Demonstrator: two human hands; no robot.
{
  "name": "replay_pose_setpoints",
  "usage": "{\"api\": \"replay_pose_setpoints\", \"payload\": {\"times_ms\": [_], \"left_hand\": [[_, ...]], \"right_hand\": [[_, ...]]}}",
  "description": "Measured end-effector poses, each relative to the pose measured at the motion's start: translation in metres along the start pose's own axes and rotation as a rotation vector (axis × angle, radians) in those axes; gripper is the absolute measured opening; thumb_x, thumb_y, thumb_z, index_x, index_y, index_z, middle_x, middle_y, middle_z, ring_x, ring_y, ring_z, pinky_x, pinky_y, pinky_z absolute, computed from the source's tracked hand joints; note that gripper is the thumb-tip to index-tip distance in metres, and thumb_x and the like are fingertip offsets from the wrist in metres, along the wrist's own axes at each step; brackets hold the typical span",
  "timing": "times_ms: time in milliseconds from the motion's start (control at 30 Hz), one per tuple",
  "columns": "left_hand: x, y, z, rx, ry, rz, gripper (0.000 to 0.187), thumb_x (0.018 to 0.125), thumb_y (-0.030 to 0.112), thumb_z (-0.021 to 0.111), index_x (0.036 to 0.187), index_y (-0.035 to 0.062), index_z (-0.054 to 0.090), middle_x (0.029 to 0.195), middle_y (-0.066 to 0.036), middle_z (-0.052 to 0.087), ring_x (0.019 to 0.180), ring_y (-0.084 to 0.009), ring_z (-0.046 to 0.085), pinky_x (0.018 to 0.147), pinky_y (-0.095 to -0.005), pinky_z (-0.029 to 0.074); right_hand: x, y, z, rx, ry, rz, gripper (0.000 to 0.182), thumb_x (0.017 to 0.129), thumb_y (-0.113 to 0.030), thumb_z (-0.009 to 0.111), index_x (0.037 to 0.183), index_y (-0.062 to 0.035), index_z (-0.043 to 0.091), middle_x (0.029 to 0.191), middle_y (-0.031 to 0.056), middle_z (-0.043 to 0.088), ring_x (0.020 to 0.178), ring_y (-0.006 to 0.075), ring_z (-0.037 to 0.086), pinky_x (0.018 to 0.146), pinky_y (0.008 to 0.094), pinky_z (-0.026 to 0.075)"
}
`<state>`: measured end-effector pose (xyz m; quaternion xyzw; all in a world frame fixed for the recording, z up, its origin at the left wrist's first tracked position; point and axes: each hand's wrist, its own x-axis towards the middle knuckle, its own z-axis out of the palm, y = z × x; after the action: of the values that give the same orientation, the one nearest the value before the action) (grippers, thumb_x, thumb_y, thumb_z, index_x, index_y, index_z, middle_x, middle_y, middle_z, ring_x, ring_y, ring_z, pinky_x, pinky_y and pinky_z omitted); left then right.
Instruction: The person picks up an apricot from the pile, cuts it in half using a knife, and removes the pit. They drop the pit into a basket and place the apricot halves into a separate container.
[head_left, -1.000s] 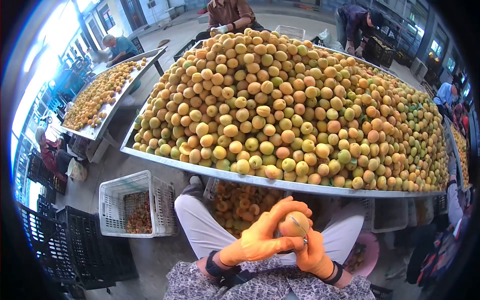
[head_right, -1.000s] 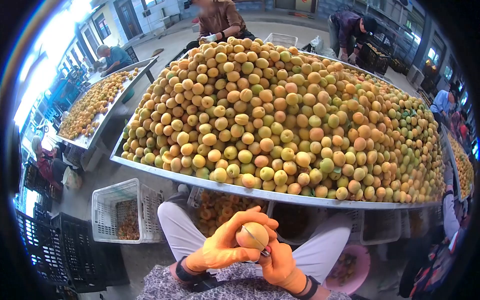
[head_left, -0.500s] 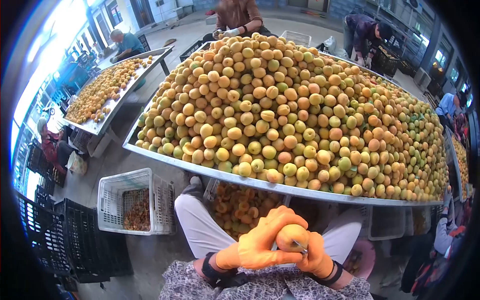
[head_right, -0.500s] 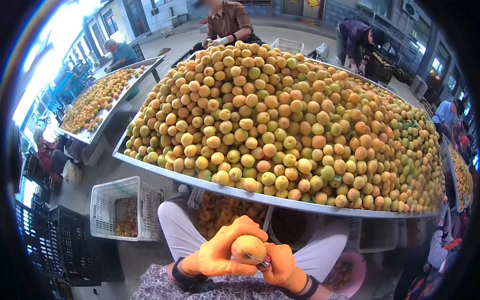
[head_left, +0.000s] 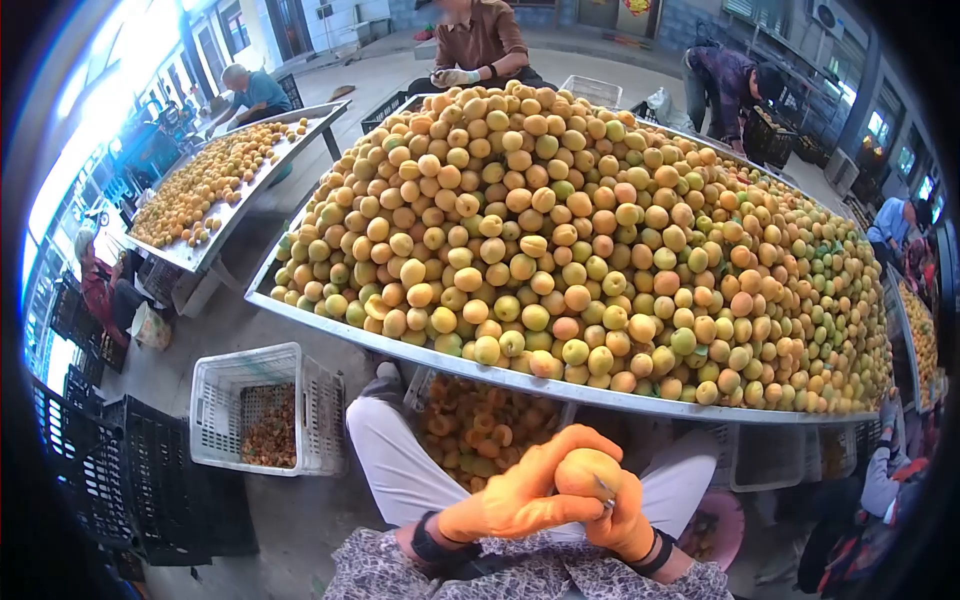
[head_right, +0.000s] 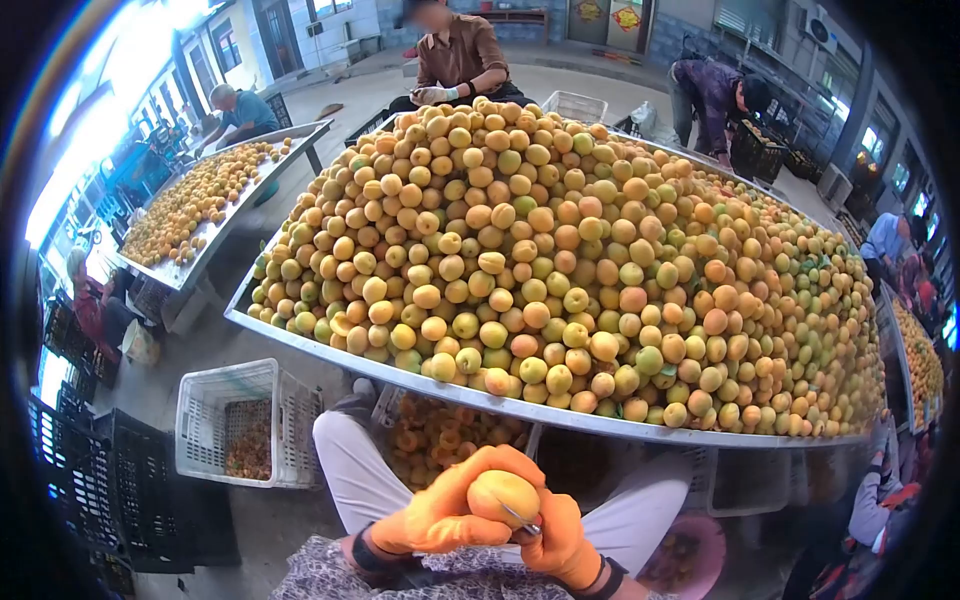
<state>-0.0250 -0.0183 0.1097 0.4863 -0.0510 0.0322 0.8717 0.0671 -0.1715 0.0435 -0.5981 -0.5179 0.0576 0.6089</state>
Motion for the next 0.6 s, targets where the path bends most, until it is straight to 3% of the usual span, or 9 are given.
{"api": "replay_pose_setpoints", "payload": {"times_ms": [67,100,167,233,300,367,433,500,600], "left_hand": [[0.004,0.013,-0.014,0.871,-0.028,0.146,0.055,0.082,0.036,0.073,0.12,0.0026,0.051,0.106,-0.01,0.053,0.106,-0.0264,0.051,0.094,-0.0384,0.039],[0.008,0.02,-0.015,0.874,-0.025,0.146,0.055,0.082,0.036,0.073,0.12,0.0026,0.051,0.106,-0.01,0.053,0.106,-0.0264,0.051,0.094,-0.0384,0.039],[0.013,0.032,-0.014,1.323,-0.079,0.136,0.055,0.074,0.029,0.082,0.117,0.0072,0.056,0.106,-0.01,0.058,0.1,-0.0291,0.055,0.087,-0.0383,0.045],[0.013,0.021,-0.018,0.984,-0.1,0.186,0.06,0.073,0.031,0.083,0.12,0.0082,0.054,0.104,-0.012,0.058,0.097,-0.0282,0.057,0.087,-0.0379,0.047],[0.005,0.004,-0.002,-0.013,-0.026,-0.102,0.062,0.073,0.031,0.083,0.122,0.0079,0.053,0.104,-0.013,0.058,0.097,-0.0282,0.057,0.087,-0.0375,0.047],[0.002,0.004,0.003,0.078,-0.018,-0.127,0.061,0.074,0.033,0.081,0.123,0.0094,0.052,0.108,-0.012,0.055,0.102,-0.0291,0.053,0.091,-0.0401,0.043],[0.001,0.003,0.003,0.151,0.009,-0.137,0.061,0.076,0.034,0.079,0.124,0.0108,0.051,0.111,-0.011,0.052,0.108,-0.03,0.05,0.096,-0.0427,0.04],[0.003,0.014,-0.006,0.893,-0.005,0.046,0.061,0.074,0.032,0.083,0.122,0.01,0.053,0.106,-0.01,0.056,0.098,-0.0285,0.056,0.087,-0.0377,0.046],[0.005,0.026,-0.008,1.063,0.002,0.034,0.059,0.07,0.033,0.084,0.116,0.0114,0.054,0.106,-0.007,0.055,0.104,-0.0296,0.052,0.088,-0.0408,0.044]], "right_hand": [[-0.007,0.003,-0.004,-0.081,-0.08,0.107,0.027,0.093,-0.026,0.052,0.092,0.0006,0.056,0.069,0.0145,0.056,0.055,0.0371,0.055,0.052,0.0413,0.043],[-0.008,0.005,-0.004,-0.078,-0.082,0.105,0.027,0.093,-0.026,0.052,0.092,0.0006,0.056,0.069,0.0145,0.056,0.055,0.0371,0.055,0.052,0.0413,0.043],[-0.012,0.011,-0.003,-0.058,-0.159,0.198,0.026,0.092,-0.025,0.051,0.094,0.0007,0.055,0.071,0.015,0.056,0.058,0.0371,0.055,0.053,0.0409,0.044],[-0.017,0.015,0.006,-0.095,-0.057,0.116,0.029,0.093,-0.028,0.052,0.095,0.0013,0.056,0.075,0.0153,0.058,0.061,0.0371,0.056,0.054,0.0412,0.043],[0.007,-0.011,0.011,-0.035,0.059,0.003,0.031,0.092,-0.029,0.054,0.096,0.0008,0.059,0.079,0.0151,0.061,0.063,0.0366,0.058,0.056,0.0414,0.045],[-0.002,-0.002,0.005,0.04,0.063,0.085,0.03,0.091,-0.028,0.056,0.098,0.0,0.062,0.081,0.0149,0.062,0.067,0.0359,0.061,0.06,0.0411,0.048],[-0.007,0.007,-0.005,-0.178,-0.057,-0.035,0.029,0.091,-0.029,0.056,0.096,-0.001,0.06,0.077,0.0149,0.061,0.065,0.0356,0.061,0.058,0.0402,0.048],[-0.002,0.002,-0.011,-0.172,-0.103,-0.02,0.028,0.092,-0.029,0.056,0.094,-0.0015,0.058,0.074,0.0146,0.06,0.061,0.0358,0.059,0.054,0.0399,0.047],[0.008,0.001,-0.018,-0.178,-0.174,-0.003,0.027,0.093,-0.029,0.057,0.089,-0.0029,0.055,0.068,0.0145,0.057,0.054,0.0361,0.056,0.049,0.0392,0.045]]}}
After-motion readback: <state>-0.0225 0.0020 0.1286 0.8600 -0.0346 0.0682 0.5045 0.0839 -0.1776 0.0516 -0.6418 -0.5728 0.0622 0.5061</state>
